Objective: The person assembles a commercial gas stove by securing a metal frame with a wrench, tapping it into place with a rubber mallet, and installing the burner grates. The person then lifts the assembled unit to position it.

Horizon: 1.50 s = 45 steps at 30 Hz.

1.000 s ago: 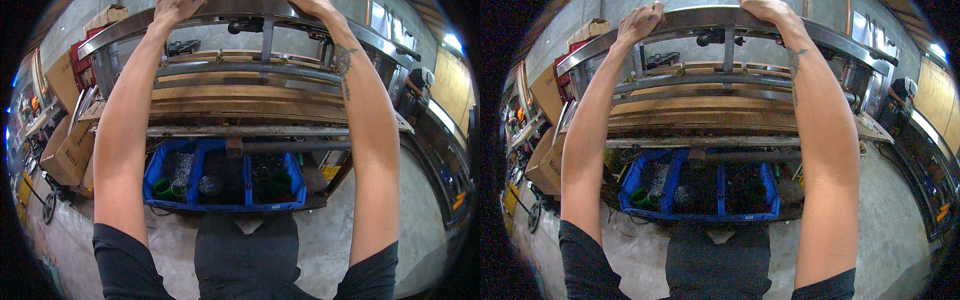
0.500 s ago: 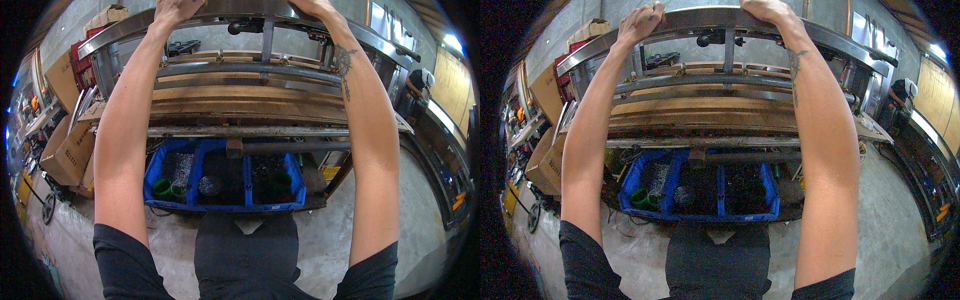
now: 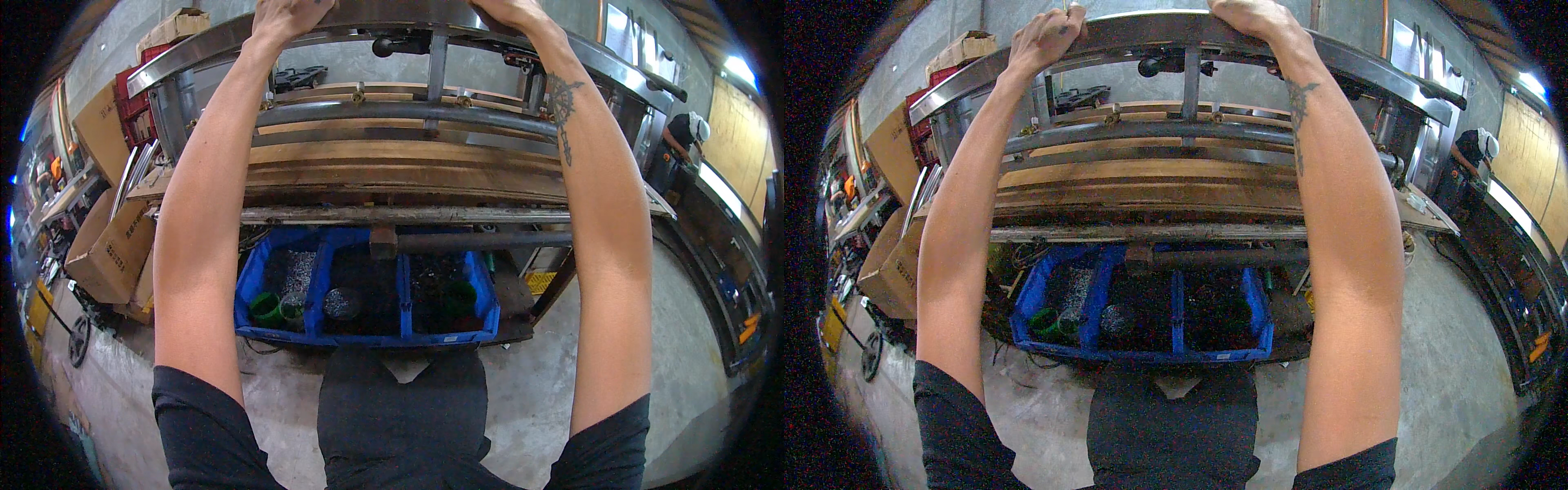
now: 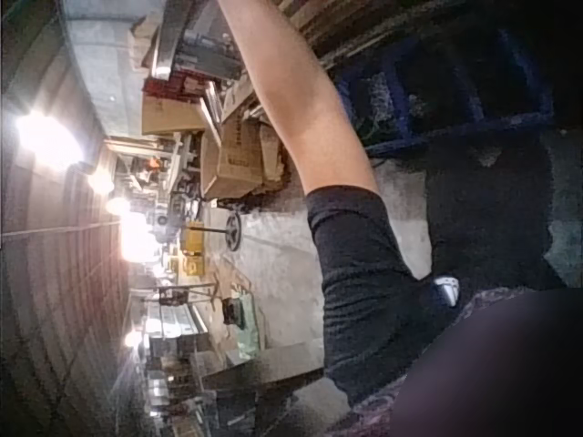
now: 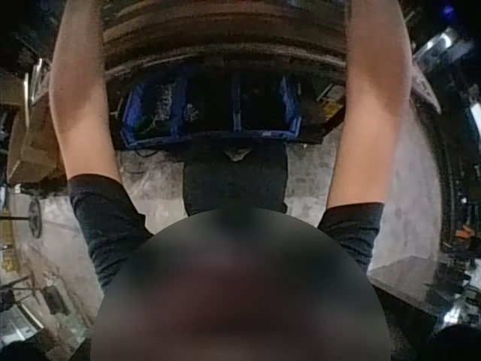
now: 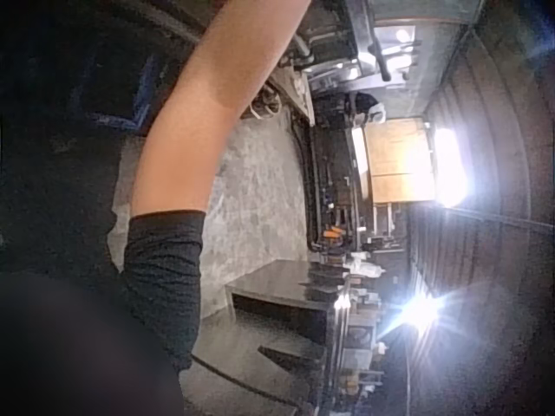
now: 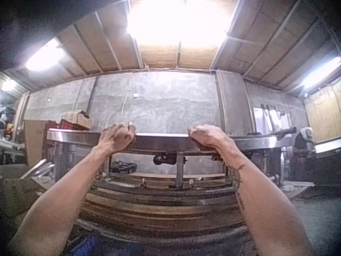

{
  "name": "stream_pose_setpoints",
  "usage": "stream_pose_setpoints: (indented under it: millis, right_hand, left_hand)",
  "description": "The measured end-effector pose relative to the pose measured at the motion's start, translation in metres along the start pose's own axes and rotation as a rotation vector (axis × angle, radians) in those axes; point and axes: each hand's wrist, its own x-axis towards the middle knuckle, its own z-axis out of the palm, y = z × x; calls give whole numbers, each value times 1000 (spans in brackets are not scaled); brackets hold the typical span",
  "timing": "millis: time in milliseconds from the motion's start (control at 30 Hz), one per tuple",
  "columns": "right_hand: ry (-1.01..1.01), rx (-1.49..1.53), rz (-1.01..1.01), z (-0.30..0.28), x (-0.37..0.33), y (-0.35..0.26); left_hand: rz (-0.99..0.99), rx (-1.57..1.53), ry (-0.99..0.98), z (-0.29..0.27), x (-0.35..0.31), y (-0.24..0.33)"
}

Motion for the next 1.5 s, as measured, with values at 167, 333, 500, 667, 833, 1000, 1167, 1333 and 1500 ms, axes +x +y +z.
stream_pose_setpoints:
  millis: [167, 333, 500, 667, 833, 1000, 1167, 1333, 1500]
  right_hand:
    - [-26, -16, -5, -3, -1, -3]
    - [-7, 59, 39, -4, -3, -4]
    - [-18, 42, 3, -4, -2, -2]
    - [-23, 31, -6, -1, 0, 1]
    - [-3, 63, -7, 1, 1, 2]
    - [-35, 63, 34, -2, -1, -1]
    - [-39, 65, 46, -2, -1, -1]
    - [-10, 37, -8, 1, 1, 1]
    - [-20, 52, 17, -2, 0, -2]
  left_hand:
    - [-17, 0, -3, -1, 0, 1]
    - [-8, -8, 2, -3, -3, 3]
    - [-17, -25, -8, 1, 1, -1]
    - [192, 140, 23, 12, 9, -23]
    - [150, 134, 64, 22, 16, -34]
    - [161, 140, 38, 19, 14, -31]
    - [136, 127, 16, 14, 13, -24]
    - [115, 122, -11, 12, 11, -22]
    - [132, 127, 26, 13, 9, -22]
